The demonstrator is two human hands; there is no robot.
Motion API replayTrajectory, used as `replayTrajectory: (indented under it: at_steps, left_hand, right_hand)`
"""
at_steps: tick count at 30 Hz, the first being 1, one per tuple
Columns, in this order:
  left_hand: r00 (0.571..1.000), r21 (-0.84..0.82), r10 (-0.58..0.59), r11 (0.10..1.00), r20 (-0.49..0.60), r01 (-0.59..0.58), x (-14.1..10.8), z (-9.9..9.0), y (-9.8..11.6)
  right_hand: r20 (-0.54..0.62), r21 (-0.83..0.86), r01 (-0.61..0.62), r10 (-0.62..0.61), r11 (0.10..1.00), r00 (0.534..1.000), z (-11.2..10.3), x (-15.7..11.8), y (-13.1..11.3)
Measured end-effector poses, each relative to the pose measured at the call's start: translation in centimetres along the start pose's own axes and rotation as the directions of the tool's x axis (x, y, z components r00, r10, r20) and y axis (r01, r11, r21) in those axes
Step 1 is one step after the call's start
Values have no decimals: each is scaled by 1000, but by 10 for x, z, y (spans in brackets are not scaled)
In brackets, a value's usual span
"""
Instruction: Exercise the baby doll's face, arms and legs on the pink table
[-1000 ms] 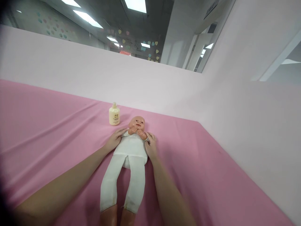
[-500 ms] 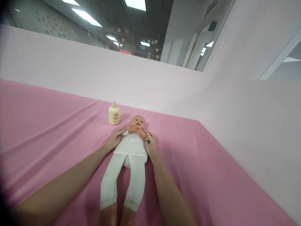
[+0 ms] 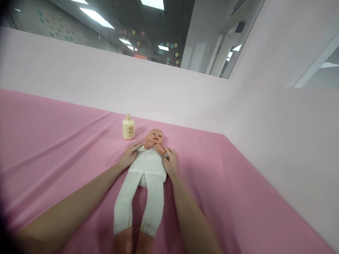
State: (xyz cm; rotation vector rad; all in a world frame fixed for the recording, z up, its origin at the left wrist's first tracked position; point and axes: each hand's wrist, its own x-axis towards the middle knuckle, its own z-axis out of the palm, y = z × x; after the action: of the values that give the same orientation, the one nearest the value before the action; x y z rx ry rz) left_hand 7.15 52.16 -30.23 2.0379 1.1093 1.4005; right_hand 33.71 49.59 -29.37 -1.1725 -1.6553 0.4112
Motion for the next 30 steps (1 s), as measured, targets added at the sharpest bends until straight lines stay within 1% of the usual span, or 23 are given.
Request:
replayTrajectory:
  at_steps: [8,14,20,24,30]
  left_hand:
    - [1000,8,4,1000,-3,-4,-1,-1,3]
    - [1000,7,15,1000,-7,-15,0,-1,2]
    - [1000,3,-6,1000,-16,6,0,0,1]
    - [1000,-4,1,1000,-17,-1,-1,0,2]
    - [1000,-7,-15,1000,-15,15,-1,-1,5]
  right_hand:
    - [-1,2,13,-13,1000,1000,0,0,1]
    - [-2,8,-14,14,1000,1000,-1,0,-1]
    - [-4,2,-10,10,1000,1000,-1,-1,-6]
    - [5,5,-23,23,1000,1000,-2,-1,-8]
    - [-2,13,-18,18,1000,1000,-1,-1,-5]
